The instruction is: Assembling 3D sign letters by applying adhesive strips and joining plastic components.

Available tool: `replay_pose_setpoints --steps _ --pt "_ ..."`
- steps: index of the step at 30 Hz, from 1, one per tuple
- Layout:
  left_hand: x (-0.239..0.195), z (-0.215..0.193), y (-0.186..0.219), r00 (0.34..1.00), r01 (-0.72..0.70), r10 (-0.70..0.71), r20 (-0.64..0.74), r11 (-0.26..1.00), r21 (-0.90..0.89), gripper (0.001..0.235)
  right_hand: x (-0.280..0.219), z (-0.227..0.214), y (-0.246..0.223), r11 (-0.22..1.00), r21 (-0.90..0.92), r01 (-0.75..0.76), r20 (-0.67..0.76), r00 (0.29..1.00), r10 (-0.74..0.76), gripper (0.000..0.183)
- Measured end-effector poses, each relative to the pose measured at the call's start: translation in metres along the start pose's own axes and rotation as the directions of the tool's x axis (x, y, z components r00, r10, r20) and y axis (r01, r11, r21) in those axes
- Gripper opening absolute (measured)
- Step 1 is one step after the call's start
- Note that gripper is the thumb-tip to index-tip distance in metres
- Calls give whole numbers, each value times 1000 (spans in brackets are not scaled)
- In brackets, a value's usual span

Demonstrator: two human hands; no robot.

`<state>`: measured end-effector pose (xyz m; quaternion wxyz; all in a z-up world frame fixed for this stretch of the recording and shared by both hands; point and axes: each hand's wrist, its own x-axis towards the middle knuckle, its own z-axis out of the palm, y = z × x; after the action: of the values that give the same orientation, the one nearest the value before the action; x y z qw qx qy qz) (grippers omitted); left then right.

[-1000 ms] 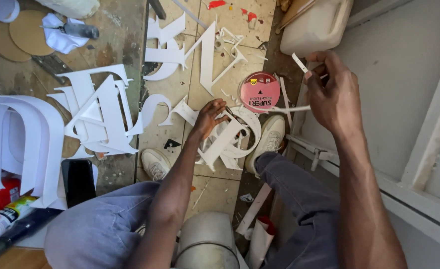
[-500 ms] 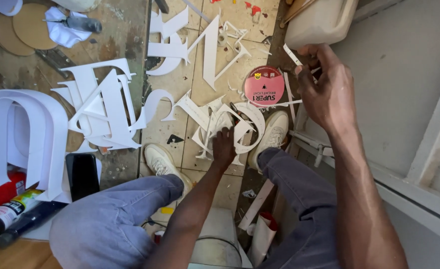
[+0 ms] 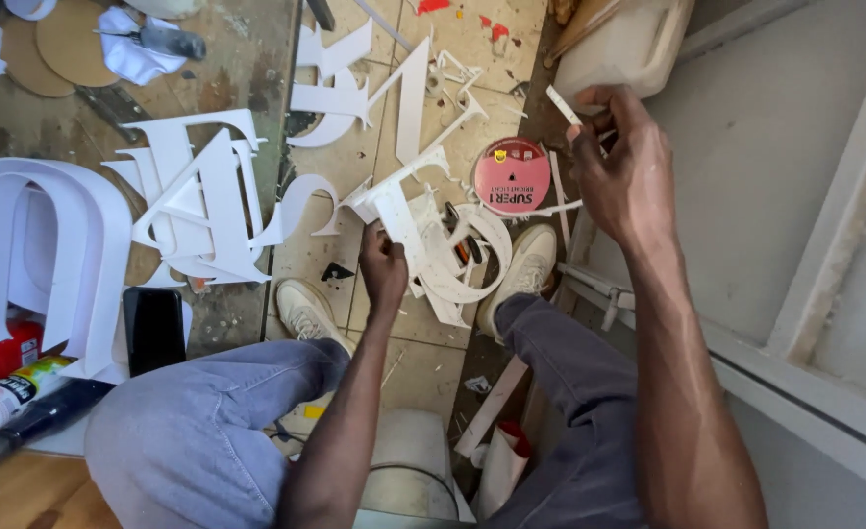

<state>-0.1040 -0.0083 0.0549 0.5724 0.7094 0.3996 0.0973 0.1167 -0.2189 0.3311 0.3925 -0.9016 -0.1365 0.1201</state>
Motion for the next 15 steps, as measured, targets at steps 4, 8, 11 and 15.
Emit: replay_pose_setpoints --steps 4,8,11,15 --pt "29 -4 -78 898 412 -356 259 886 -212 37 1 0 -1 998 -28 -60 2 998 60 27" --pt "33 -12 -147 812 359 -389 436 921 153 14 5 4 20 1000 12 -8 4 1000 8 33" --pt "32 -16 -167 908 130 -292 301 879 459 19 4 11 24 1000 -4 -4 41 999 4 31" --pt "59 11 -150 997 64 -76 25 940 335 30 15 53 50 983 179 44 66 996 -57 23"
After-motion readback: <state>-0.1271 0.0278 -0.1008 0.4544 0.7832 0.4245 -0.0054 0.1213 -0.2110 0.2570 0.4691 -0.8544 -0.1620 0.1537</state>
